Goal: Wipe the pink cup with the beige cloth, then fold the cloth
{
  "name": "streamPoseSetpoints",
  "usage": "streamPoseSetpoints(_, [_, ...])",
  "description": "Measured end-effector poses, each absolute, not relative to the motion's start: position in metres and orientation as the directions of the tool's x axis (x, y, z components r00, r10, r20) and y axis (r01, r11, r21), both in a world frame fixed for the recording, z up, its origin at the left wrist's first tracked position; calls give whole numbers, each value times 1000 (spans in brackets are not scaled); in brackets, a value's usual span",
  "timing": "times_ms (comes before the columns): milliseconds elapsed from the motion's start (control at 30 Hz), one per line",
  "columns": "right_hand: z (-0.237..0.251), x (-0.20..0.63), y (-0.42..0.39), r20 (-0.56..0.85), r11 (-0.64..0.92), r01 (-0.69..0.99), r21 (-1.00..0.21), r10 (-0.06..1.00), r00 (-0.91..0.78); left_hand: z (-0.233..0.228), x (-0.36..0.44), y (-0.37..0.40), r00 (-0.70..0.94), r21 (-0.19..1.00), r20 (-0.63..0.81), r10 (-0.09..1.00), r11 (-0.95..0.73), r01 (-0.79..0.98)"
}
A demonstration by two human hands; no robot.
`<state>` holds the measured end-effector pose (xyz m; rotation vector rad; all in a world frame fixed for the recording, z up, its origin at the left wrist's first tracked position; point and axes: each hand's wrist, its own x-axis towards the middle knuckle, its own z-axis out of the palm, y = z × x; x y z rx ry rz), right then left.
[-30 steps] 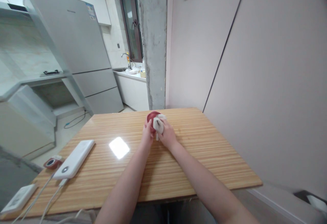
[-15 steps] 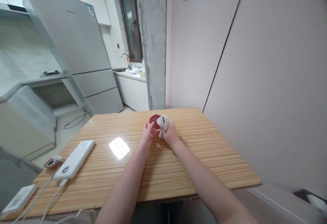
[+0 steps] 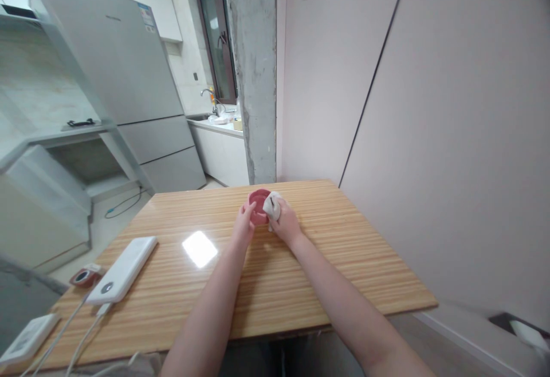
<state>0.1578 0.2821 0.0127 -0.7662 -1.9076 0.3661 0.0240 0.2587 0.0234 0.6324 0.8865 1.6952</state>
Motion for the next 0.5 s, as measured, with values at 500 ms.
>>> streamPoseSetpoints(500, [8,159,287,710,772,312,-554,634,-306,29,13,260,-226,839,-107,968,-34,-543])
